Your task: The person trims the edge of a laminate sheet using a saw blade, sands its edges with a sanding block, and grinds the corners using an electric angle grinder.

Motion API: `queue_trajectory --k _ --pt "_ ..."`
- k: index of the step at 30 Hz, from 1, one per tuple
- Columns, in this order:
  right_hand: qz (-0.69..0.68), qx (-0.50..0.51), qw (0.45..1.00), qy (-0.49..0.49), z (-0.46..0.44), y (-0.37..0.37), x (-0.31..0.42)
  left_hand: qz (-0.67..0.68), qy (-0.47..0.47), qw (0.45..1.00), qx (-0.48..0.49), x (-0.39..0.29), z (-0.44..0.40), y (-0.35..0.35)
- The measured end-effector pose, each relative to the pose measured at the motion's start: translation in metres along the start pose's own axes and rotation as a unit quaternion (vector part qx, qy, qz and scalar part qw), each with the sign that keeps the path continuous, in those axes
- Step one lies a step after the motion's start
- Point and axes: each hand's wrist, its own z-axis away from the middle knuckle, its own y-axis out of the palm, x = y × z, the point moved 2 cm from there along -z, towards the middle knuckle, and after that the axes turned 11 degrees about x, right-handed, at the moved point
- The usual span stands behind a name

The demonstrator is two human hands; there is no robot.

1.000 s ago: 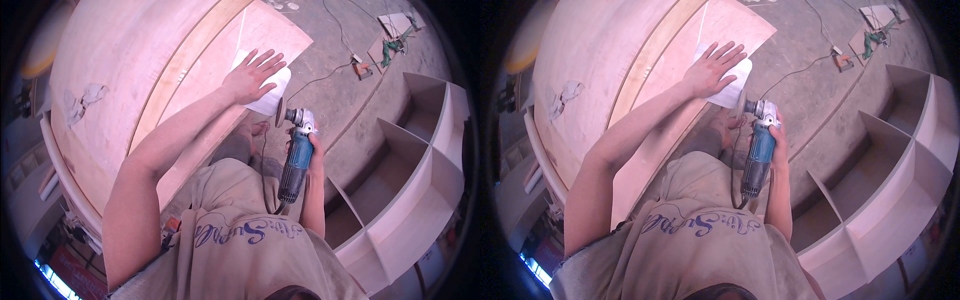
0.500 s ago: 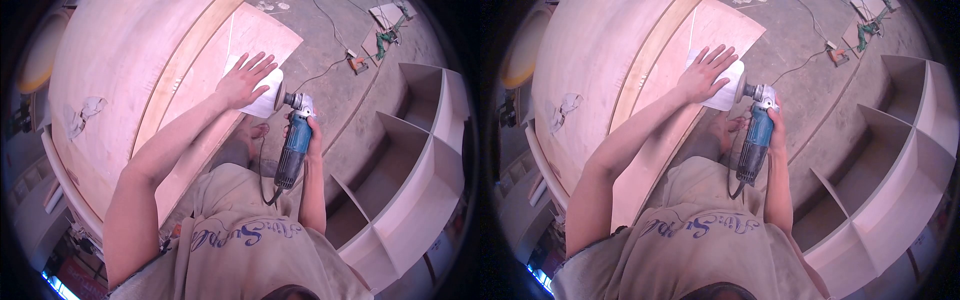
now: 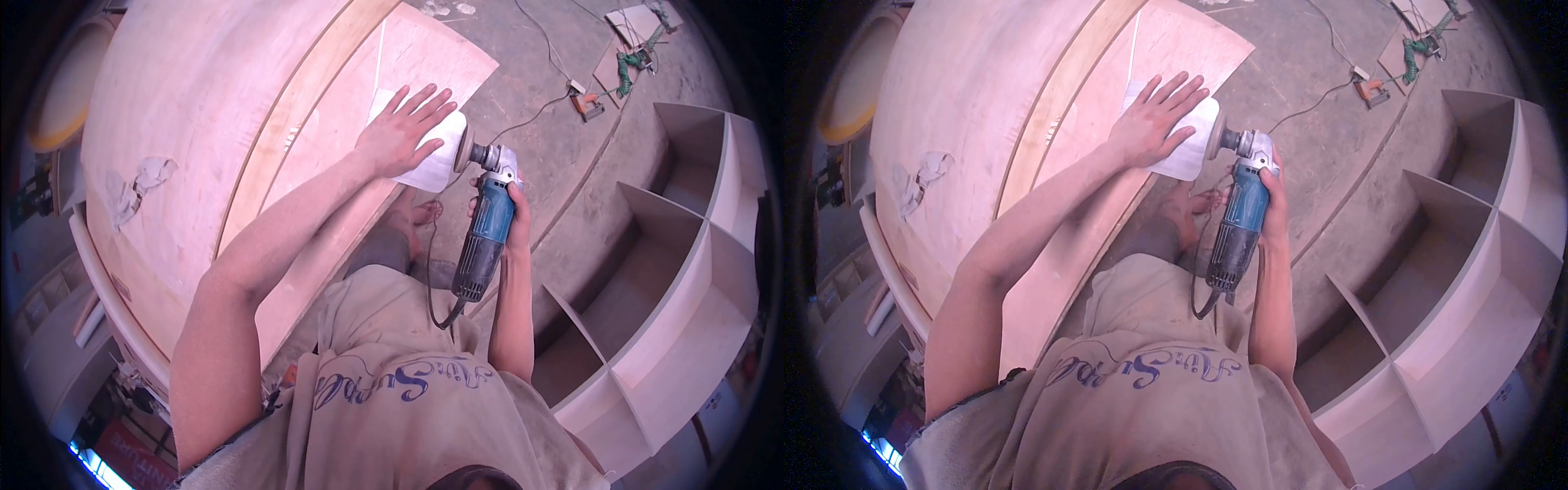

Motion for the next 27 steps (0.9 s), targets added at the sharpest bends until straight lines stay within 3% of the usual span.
queue_trajectory --k 27 --pt "0.017 -0.009 0.999 0.039 0.019 -0.003 -0.005 0.001 -0.005 1.000 0.006 0.002 -0.001 0.001"
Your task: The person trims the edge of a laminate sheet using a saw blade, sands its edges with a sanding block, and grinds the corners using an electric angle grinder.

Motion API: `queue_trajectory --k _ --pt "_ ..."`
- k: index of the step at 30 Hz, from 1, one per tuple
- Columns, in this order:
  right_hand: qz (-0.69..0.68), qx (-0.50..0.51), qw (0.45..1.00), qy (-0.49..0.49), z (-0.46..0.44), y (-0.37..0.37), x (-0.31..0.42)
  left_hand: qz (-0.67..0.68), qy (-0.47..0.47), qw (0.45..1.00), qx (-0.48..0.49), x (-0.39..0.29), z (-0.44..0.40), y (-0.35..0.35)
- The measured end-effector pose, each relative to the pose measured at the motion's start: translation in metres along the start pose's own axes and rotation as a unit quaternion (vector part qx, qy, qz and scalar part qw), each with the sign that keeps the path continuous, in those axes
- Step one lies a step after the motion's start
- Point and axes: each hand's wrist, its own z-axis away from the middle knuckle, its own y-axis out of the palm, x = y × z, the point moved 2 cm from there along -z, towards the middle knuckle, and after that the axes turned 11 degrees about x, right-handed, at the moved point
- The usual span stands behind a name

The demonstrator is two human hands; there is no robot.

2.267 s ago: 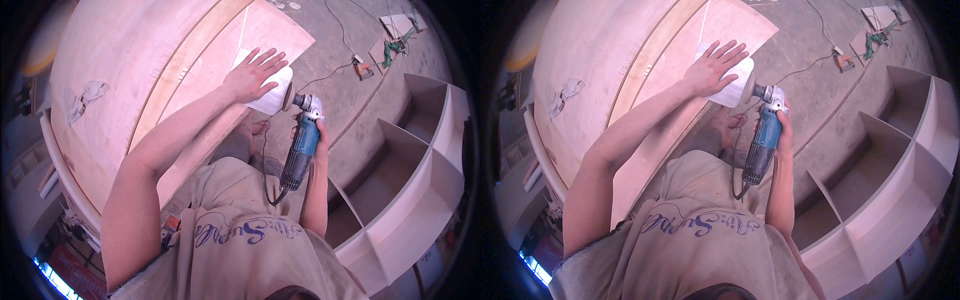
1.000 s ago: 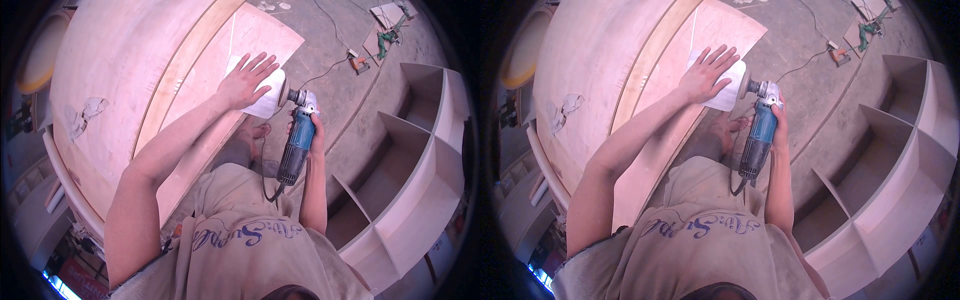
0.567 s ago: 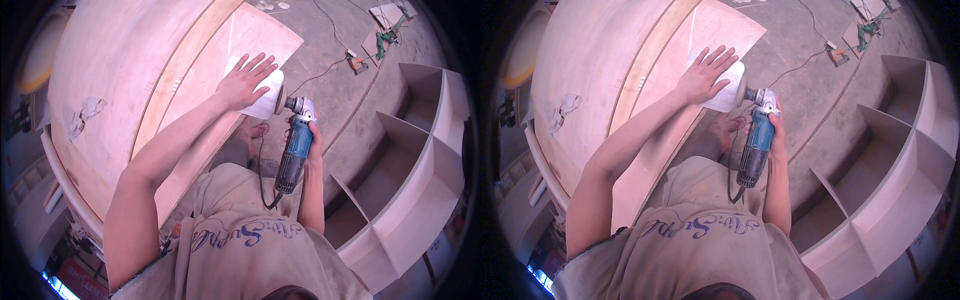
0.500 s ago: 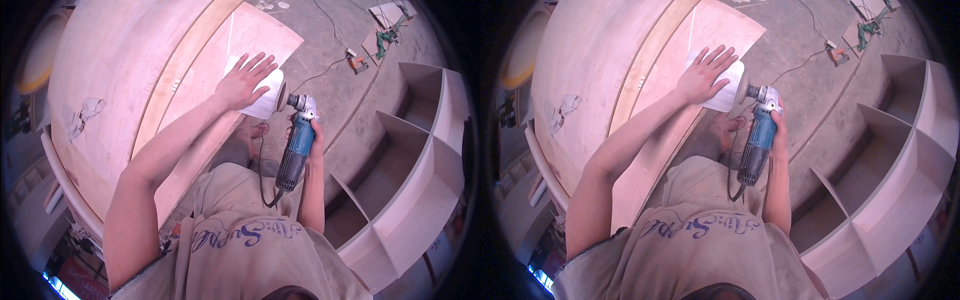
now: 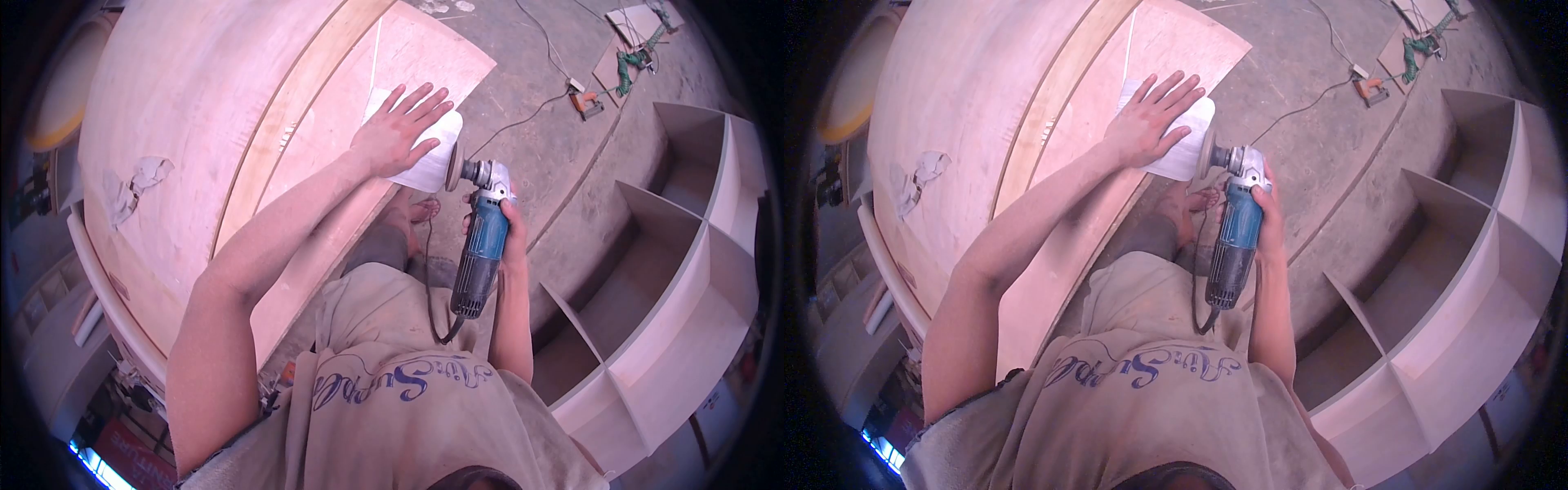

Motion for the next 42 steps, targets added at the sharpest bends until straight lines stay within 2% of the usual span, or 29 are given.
queue_trajectory --k 12,25,28,31,32,35,38,41,42 --pt "-0.031 0.004 0.999 0.027 0.032 0.002 -0.019 0.001 -0.007 1.000 -0.010 -0.002 0.000 0.003" --pt "-0.123 -0.017 0.992 -0.010 0.057 0.002 -0.057 0.023 -0.003 1.000 -0.008 -0.001 -0.001 0.001" --pt "-0.122 -0.046 0.991 -0.039 0.071 -0.008 -0.059 0.016 -0.032 0.997 -0.075 0.001 0.007 -0.004" --pt "-0.111 -0.087 0.986 -0.084 0.086 -0.023 -0.044 0.111 -0.184 0.955 -0.206 -0.016 0.024 -0.008" --pt "-0.106 -0.099 0.984 -0.100 0.093 -0.029 -0.037 0.155 -0.288 0.925 -0.195 -0.023 0.028 -0.001" --pt "-0.142 -0.108 0.974 -0.138 0.109 -0.057 -0.033 0.155 -0.426 0.882 -0.129 -0.061 0.027 0.010" --pt "-0.183 -0.110 0.961 -0.175 0.130 -0.069 -0.019 0.133 -0.454 0.875 -0.105 -0.073 0.012 0.016" --pt "-0.191 -0.131 0.949 -0.212 0.145 -0.078 -0.012 0.119 -0.317 0.938 -0.073 -0.059 0.013 0.004" --pt "-0.200 -0.133 0.944 -0.225 0.150 -0.076 -0.009 0.108 -0.217 0.970 -0.015 -0.049 0.013 -0.007"
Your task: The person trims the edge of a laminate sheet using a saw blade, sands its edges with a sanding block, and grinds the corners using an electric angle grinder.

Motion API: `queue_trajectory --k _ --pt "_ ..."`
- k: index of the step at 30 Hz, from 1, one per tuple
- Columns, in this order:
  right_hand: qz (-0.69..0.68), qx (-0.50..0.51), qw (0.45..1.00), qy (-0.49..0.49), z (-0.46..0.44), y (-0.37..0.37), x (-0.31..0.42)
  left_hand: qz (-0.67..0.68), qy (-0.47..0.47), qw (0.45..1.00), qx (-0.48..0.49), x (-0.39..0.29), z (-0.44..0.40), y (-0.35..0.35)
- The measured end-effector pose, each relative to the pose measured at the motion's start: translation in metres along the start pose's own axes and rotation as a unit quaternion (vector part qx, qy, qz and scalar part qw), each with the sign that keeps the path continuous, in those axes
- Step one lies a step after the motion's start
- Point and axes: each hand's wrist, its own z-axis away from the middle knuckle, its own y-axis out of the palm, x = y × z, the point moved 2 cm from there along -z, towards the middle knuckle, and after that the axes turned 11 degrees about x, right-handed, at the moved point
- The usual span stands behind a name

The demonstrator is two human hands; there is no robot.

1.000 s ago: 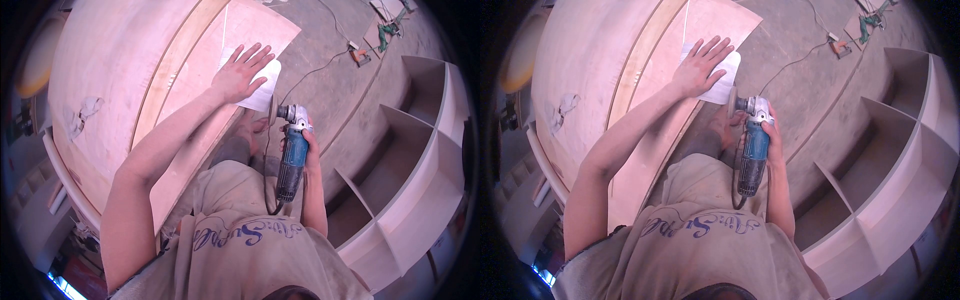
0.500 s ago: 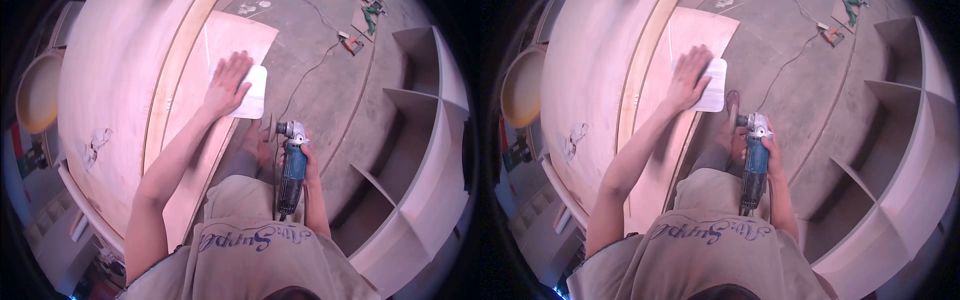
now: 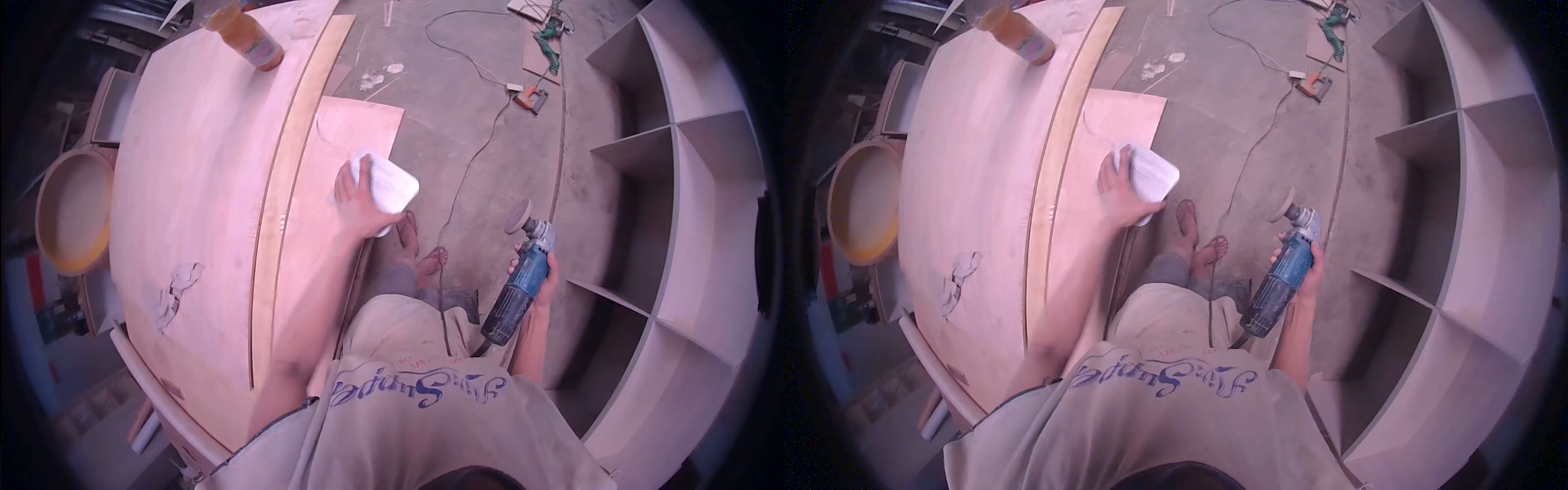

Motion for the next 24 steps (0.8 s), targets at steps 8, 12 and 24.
queue_trajectory --k 8,12,24 --pt "-0.083 -0.001 0.991 0.101 -0.014 0.001 -0.020 -0.185 0.339 0.879 0.279 0.027 -0.049 -0.072" --pt "-0.044 0.002 0.985 0.169 -0.039 0.033 -0.060 -0.186 0.290 0.927 0.151 0.048 -0.049 -0.022" --pt "0.078 0.121 0.969 0.200 -0.064 0.090 -0.109 -0.168 0.263 0.947 0.072 0.043 -0.030 -0.012"
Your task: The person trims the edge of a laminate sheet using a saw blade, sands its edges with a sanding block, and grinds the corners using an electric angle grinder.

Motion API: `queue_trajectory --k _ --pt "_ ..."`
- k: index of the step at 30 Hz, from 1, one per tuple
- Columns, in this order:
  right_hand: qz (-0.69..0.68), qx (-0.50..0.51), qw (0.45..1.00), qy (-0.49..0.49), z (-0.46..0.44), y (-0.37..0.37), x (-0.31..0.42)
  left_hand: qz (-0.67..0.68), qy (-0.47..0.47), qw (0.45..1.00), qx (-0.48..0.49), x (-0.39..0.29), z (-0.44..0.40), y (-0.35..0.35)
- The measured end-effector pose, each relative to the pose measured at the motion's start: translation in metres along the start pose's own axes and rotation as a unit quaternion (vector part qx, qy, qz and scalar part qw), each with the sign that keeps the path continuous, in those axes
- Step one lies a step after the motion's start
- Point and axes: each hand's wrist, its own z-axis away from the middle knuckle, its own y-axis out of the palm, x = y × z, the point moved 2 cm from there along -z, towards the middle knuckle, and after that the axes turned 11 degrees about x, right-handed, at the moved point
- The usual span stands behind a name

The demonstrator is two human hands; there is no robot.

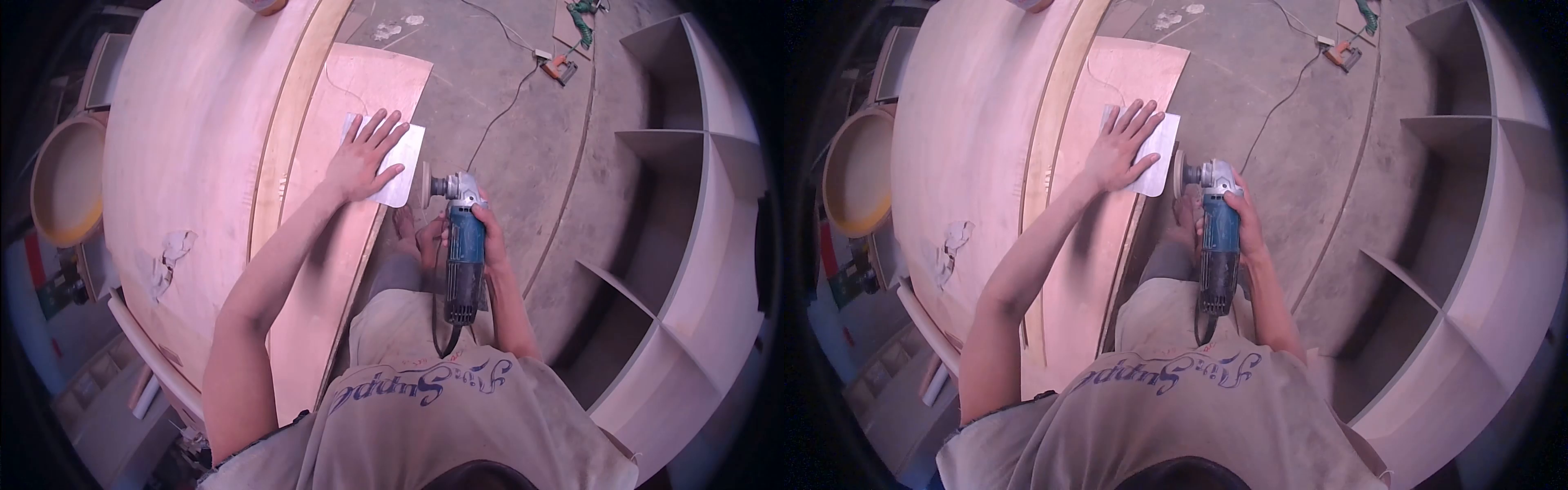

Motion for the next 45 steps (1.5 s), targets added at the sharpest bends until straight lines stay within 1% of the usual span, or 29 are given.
queue_trajectory --k 7,15,24,27,35,45 --pt "-0.004 -0.020 1.000 -0.007 -0.001 0.005 -0.010 0.004 0.015 1.000 -0.010 -0.001 -0.002 0.002" --pt "-0.014 -0.040 0.998 -0.047 -0.002 0.008 -0.021 0.003 0.019 1.000 -0.011 0.001 -0.002 0.004" --pt "0.005 -0.077 0.997 -0.021 0.022 0.020 -0.033 0.000 0.022 1.000 -0.013 0.003 -0.001 0.006" --pt "-0.018 -0.097 0.994 -0.050 0.015 0.009 -0.034 0.007 0.025 0.999 -0.021 0.004 -0.002 0.004" --pt "0.001 -0.069 0.996 -0.065 0.001 0.016 -0.026 0.009 0.024 0.999 -0.025 0.003 -0.003 0.004" --pt "0.007 -0.094 0.994 -0.046 0.024 0.023 -0.043 0.007 0.023 0.999 -0.027 0.003 -0.003 0.005"
